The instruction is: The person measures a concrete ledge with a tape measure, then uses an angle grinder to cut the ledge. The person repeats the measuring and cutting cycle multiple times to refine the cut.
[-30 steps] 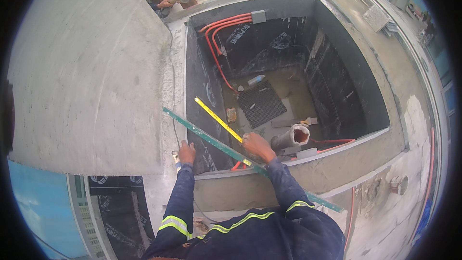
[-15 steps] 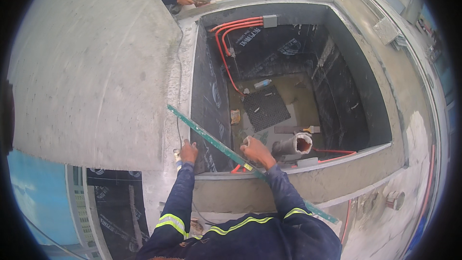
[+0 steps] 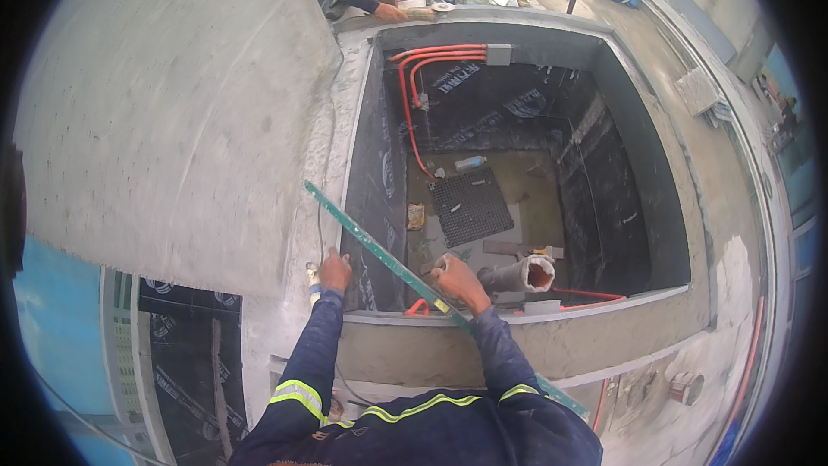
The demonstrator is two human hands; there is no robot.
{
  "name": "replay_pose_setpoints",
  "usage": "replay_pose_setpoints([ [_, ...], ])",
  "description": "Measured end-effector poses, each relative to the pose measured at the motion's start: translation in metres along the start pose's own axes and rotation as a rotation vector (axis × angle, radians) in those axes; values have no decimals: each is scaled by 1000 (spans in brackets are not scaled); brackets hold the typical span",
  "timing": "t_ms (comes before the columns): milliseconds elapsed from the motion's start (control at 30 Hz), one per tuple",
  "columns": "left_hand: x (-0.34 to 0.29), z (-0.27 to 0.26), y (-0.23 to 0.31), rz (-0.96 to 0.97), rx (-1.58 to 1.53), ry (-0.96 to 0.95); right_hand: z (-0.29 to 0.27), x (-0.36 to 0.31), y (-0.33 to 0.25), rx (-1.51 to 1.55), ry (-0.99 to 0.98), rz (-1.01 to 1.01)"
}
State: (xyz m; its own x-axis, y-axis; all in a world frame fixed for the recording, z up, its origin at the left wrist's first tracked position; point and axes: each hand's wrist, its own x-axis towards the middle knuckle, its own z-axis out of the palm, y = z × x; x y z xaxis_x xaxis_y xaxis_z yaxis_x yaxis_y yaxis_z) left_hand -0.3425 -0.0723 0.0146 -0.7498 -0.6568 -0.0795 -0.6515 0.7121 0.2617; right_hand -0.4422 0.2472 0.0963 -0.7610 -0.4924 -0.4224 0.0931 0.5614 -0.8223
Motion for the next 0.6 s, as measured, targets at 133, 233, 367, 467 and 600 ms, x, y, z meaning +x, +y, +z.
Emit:
replay_pose_setpoints([
  [133,0,2,-6,7,-1,29,3,-1,-1,43,-16,10],
  [233,0,-1,3,-2,-28,14,7,10,24,63,30,-49],
  [367,-4,-3,-1,-26,-54,4,6,6,9,-13,26,-111],
  [467,-7,3,-10,3,-67,41,8,5,11,-13,24,-120],
  [600,-14,7,-16,14,-74,67,9,1,7,10,-2,-57],
])
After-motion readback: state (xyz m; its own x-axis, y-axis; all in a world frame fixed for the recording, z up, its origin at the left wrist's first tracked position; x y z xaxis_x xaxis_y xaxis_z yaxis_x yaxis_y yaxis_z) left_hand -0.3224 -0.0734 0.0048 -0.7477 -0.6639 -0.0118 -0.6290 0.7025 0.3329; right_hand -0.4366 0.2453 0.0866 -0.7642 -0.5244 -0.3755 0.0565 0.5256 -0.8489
